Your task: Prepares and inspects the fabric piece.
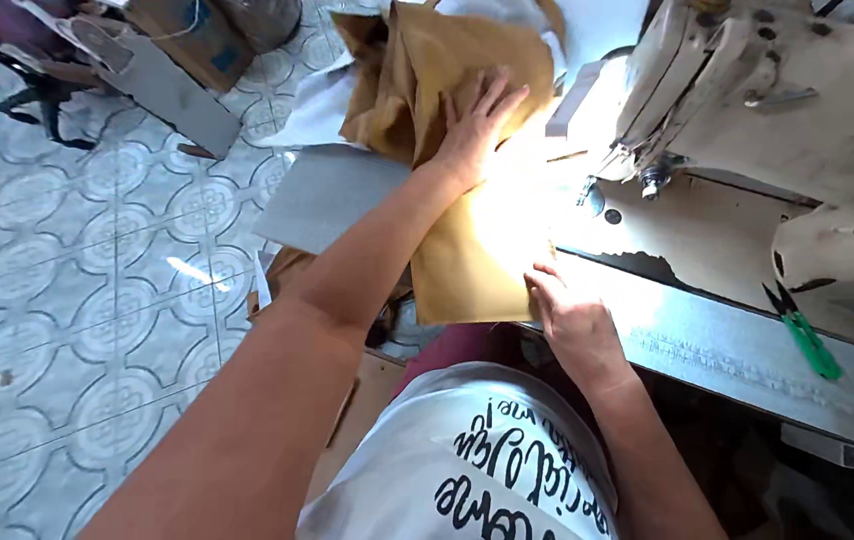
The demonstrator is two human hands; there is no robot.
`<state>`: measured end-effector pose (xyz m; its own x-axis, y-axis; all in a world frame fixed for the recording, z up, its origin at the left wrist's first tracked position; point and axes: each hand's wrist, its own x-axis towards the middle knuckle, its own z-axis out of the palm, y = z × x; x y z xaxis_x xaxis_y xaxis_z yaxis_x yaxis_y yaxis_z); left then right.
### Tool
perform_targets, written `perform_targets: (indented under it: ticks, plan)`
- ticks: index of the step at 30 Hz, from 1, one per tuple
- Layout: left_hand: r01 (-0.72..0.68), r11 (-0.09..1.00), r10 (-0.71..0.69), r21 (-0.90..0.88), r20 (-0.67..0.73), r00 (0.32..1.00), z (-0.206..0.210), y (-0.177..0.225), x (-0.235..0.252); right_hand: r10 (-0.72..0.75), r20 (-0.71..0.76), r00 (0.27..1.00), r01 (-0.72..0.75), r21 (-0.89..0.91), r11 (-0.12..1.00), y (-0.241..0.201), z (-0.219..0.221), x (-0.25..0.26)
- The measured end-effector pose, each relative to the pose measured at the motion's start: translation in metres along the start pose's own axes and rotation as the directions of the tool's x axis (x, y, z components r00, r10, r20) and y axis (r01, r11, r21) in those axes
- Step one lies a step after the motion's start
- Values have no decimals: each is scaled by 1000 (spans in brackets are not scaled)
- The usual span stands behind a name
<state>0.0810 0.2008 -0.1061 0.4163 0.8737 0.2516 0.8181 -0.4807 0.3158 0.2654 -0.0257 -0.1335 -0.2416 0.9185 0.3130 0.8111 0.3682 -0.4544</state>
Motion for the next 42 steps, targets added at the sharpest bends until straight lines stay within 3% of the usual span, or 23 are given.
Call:
perform_targets:
  ticks: [3,6,8,10,15,18,23,28,31,34,42]
  plan:
    - [-136,991,134,-21,-74,988,-27,39,-52,24,-22,999,-21,114,993,5,-2,4]
    - [-221,964,227,-149,29,973,-38,81,-154,47,8,999,-47,217,975,11,-6,4]
    - [-223,962,235,-154,60,970,-22,82,-207,53,20,998,-57,230,971,14,-7,5]
    - [-180,969,183,-166,0,983,-10,72,-231,60,36,998,-67,229,971,15,-8,5]
    - [-96,973,96,-212,-10,995,-20,71,-228,82,47,996,-91,264,960,14,-8,1]
    - [-77,980,76,-183,-13,997,-23,74,-220,8,41,999,-19,266,964,14,-8,-6]
    - [-66,981,55,-185,-66,996,-16,76,-218,-67,-59,996,72,85,994,1,4,-9]
    - [-131,983,108,-130,-166,980,0,68,-226,-44,-147,988,26,-122,992,-9,14,-5]
    - [-76,995,63,-62,-185,981,-6,59,-232,9,-180,984,-57,-264,963,-7,11,-5]
    - [20,1000,-19,4,-210,978,-14,52,-236,107,-190,976,-154,-257,954,-10,6,-4]
    - [82,996,-91,-42,-322,943,-28,47,-234,143,-190,971,-187,-241,952,-15,1,-6]
